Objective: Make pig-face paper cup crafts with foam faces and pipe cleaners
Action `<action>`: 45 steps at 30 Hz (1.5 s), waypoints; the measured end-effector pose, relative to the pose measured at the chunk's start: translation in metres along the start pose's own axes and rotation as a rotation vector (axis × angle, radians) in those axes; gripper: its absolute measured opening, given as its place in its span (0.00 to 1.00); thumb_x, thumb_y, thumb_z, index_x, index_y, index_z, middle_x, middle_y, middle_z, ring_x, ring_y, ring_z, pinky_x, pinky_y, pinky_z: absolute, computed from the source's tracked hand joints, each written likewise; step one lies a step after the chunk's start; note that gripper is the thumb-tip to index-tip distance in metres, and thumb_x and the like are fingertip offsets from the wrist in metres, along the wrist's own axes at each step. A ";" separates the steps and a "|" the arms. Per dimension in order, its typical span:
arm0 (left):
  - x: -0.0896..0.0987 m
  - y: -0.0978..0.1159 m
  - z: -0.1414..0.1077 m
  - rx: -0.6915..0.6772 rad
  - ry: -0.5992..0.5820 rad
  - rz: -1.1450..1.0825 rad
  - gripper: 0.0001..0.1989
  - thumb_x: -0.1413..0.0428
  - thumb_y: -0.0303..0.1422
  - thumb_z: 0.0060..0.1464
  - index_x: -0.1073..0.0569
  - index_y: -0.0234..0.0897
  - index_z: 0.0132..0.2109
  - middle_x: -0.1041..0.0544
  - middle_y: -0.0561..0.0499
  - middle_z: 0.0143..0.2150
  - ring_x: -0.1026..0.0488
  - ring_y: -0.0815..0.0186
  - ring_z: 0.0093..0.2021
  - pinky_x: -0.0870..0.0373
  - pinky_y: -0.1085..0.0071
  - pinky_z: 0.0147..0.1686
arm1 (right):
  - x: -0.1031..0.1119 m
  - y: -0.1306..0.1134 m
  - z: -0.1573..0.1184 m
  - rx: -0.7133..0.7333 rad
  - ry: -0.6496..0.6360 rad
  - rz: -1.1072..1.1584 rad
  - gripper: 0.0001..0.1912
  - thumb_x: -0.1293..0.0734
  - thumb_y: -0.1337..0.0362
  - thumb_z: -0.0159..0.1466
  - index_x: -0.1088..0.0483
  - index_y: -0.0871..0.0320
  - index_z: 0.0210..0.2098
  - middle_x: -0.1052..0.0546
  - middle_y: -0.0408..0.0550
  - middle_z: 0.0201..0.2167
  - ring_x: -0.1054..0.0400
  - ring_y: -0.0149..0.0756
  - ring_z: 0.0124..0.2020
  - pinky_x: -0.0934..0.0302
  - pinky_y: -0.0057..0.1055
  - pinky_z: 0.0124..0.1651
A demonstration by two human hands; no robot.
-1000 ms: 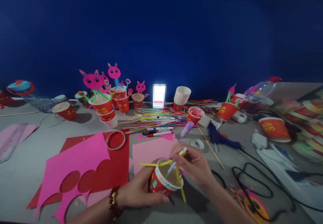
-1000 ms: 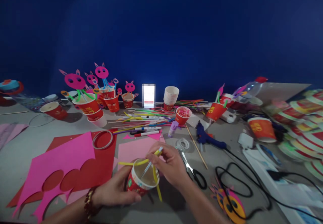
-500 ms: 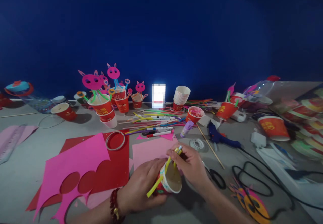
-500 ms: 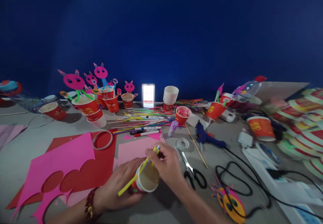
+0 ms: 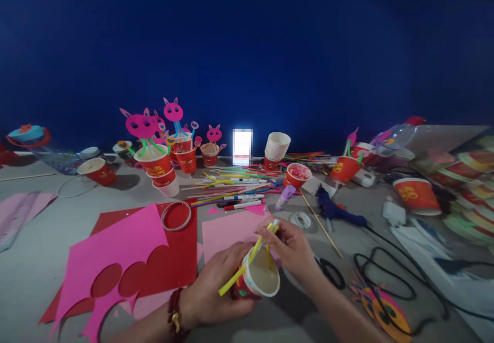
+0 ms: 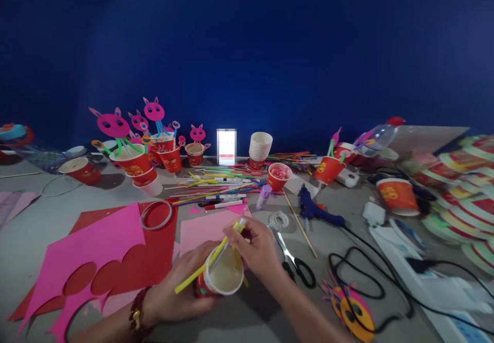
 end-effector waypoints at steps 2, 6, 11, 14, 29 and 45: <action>-0.002 0.001 -0.002 -0.049 0.000 0.062 0.40 0.38 0.32 0.49 0.44 0.42 0.66 0.29 0.40 0.62 0.29 0.53 0.60 0.30 0.59 0.57 | -0.001 0.003 -0.002 -0.024 0.002 -0.034 0.22 0.30 0.46 0.61 0.28 0.57 0.22 0.31 0.41 0.19 0.38 0.31 0.20 0.43 0.26 0.23; -0.006 0.007 -0.007 -0.130 0.047 0.351 0.40 0.42 0.34 0.54 0.50 0.36 0.69 0.27 0.34 0.60 0.27 0.47 0.57 0.29 0.53 0.53 | -0.001 0.000 -0.008 -0.001 0.043 -0.119 0.25 0.32 0.48 0.64 0.33 0.57 0.18 0.37 0.39 0.16 0.44 0.29 0.19 0.49 0.26 0.21; -0.006 0.017 -0.006 -0.128 0.093 0.491 0.38 0.45 0.27 0.54 0.49 0.34 0.69 0.24 0.34 0.57 0.24 0.47 0.52 0.29 0.52 0.49 | 0.000 -0.001 -0.010 0.031 0.071 -0.121 0.25 0.33 0.49 0.65 0.35 0.57 0.18 0.38 0.39 0.17 0.44 0.29 0.20 0.48 0.26 0.22; -0.002 0.015 -0.005 -0.087 0.075 0.372 0.40 0.42 0.33 0.53 0.50 0.37 0.69 0.26 0.35 0.59 0.26 0.47 0.56 0.29 0.55 0.52 | -0.001 0.004 -0.008 0.011 0.041 -0.077 0.24 0.34 0.48 0.66 0.32 0.58 0.20 0.34 0.41 0.18 0.40 0.30 0.21 0.45 0.26 0.23; 0.001 0.022 -0.002 -0.181 0.144 0.423 0.34 0.43 0.33 0.54 0.45 0.34 0.66 0.24 0.36 0.55 0.24 0.51 0.50 0.26 0.56 0.46 | -0.002 0.001 -0.009 -0.003 0.047 -0.029 0.27 0.34 0.46 0.65 0.31 0.59 0.18 0.34 0.41 0.16 0.41 0.29 0.19 0.47 0.26 0.21; 0.006 0.022 -0.001 -0.163 0.153 0.398 0.32 0.43 0.34 0.55 0.44 0.37 0.65 0.23 0.38 0.53 0.24 0.52 0.49 0.26 0.58 0.45 | 0.000 0.004 -0.009 -0.044 0.028 0.019 0.29 0.39 0.44 0.66 0.23 0.59 0.23 0.27 0.46 0.18 0.35 0.34 0.21 0.43 0.27 0.23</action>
Point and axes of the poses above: each hand's wrist, its own z-axis towards the middle knuckle, its own x-axis out of the back of the hand, y = z × x, the point moved 7 cm from there along z, towards the middle knuckle
